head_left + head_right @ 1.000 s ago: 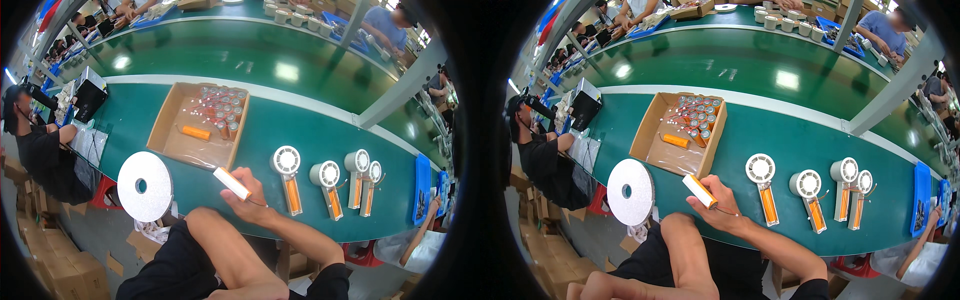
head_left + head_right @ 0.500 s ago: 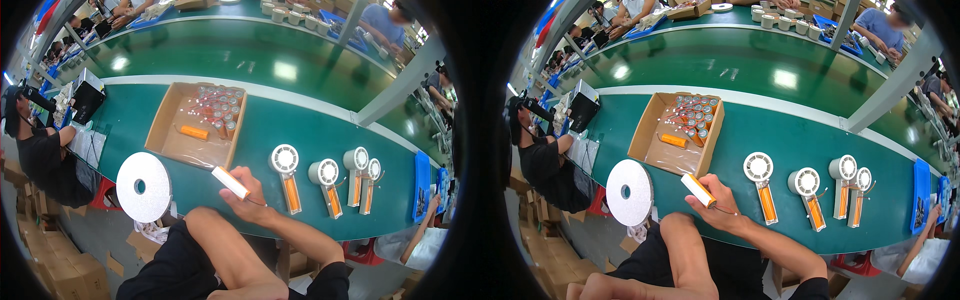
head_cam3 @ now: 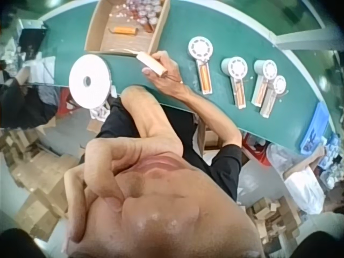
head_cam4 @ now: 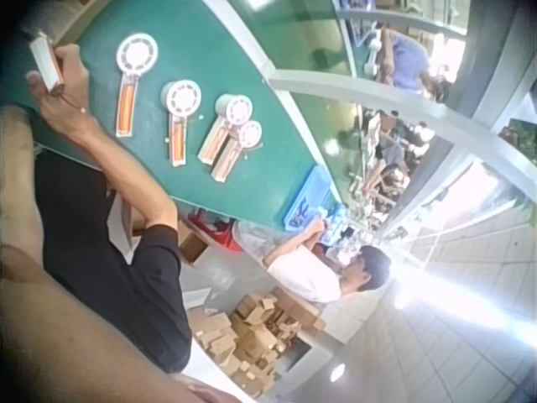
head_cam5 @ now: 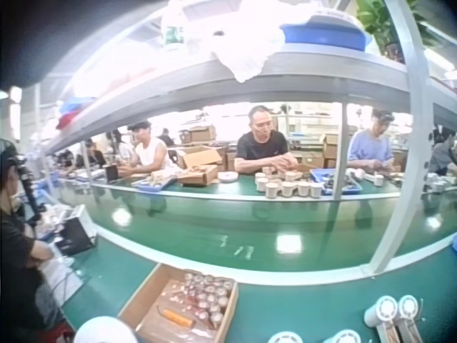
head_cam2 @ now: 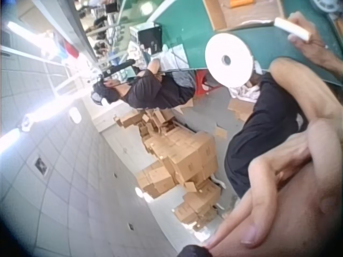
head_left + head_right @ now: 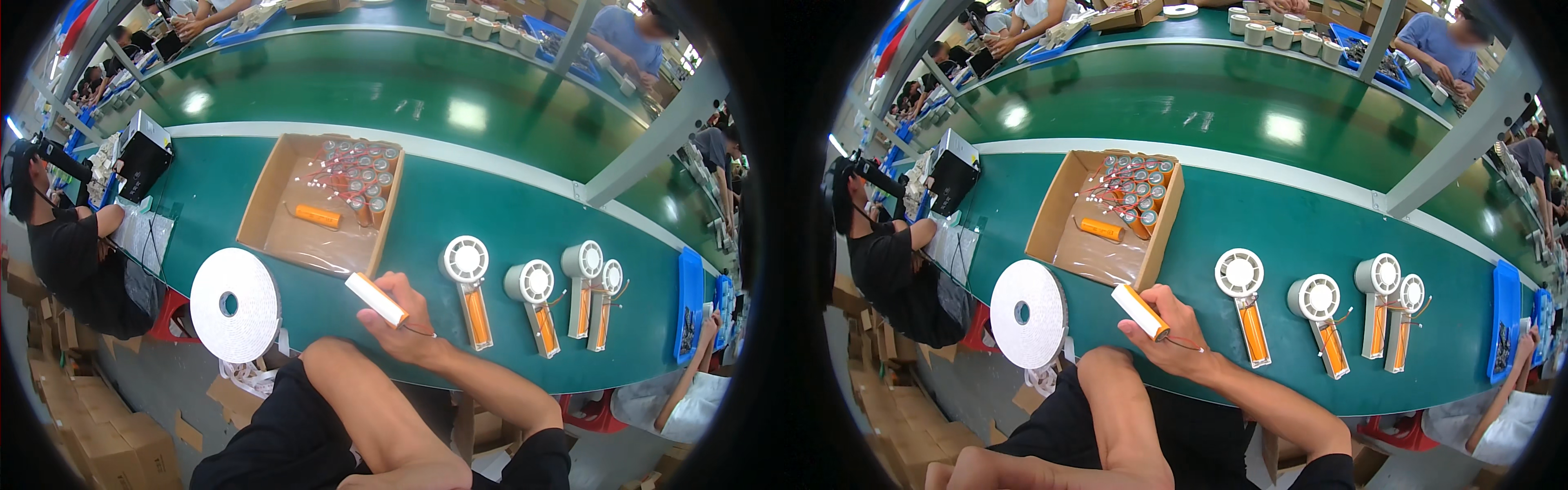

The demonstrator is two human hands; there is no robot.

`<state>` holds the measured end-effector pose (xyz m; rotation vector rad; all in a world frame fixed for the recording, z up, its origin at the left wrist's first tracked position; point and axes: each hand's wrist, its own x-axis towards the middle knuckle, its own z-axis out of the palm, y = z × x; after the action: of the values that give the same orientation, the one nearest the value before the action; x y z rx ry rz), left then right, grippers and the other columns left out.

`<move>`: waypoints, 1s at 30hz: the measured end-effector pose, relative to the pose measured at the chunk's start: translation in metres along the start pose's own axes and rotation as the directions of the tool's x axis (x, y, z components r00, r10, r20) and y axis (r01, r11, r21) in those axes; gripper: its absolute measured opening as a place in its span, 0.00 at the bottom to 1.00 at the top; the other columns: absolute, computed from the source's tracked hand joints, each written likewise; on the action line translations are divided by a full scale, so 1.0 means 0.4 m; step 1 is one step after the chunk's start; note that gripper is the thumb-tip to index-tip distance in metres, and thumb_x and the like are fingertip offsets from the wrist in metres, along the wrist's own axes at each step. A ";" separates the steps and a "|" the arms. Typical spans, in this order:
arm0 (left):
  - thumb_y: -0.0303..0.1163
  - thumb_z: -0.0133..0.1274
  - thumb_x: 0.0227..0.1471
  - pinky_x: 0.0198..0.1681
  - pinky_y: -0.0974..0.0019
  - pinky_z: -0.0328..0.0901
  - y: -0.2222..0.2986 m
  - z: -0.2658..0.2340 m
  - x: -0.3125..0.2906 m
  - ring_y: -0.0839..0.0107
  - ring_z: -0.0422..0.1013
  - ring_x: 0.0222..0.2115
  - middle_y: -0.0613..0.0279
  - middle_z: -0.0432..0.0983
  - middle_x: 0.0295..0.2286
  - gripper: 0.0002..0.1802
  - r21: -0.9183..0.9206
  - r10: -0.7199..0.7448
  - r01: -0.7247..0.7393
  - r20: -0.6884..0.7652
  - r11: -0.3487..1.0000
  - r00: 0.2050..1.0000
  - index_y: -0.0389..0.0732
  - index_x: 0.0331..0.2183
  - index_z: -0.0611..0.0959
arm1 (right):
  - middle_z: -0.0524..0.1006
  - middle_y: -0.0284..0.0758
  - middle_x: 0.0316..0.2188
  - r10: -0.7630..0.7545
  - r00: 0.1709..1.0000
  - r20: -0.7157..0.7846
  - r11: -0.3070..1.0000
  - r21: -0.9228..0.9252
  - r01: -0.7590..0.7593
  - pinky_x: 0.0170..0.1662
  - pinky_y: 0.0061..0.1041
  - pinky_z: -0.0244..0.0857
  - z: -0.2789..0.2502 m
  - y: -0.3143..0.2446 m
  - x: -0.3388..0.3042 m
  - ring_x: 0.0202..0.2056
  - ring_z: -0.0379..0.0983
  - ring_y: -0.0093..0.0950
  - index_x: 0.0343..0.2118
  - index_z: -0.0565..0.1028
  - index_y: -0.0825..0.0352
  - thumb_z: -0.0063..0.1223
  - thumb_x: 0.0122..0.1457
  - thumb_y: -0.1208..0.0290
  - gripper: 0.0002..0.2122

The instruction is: The person applies double-sided tape from a tape roll onto cylindrical batteries and inserts the taped batteries into the handles of handheld fan casings.

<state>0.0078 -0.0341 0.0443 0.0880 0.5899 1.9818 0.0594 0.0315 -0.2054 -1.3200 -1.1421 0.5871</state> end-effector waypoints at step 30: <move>0.22 0.60 0.51 0.28 0.95 0.48 0.001 -0.003 -0.008 0.90 0.54 0.22 0.82 0.73 0.28 0.06 0.289 -0.023 -0.031 0.181 0.957 0.983 0.46 0.30 0.86 | 0.75 0.40 0.28 0.011 1.000 0.007 1.000 0.003 -0.011 0.32 0.30 0.70 0.000 -0.001 0.001 0.29 0.77 0.35 0.40 0.67 0.68 0.62 0.57 0.59 0.19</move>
<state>0.0087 -0.0374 0.0442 0.4489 0.7565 1.8536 0.0594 0.0316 -0.2049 -1.3238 -1.1396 0.6018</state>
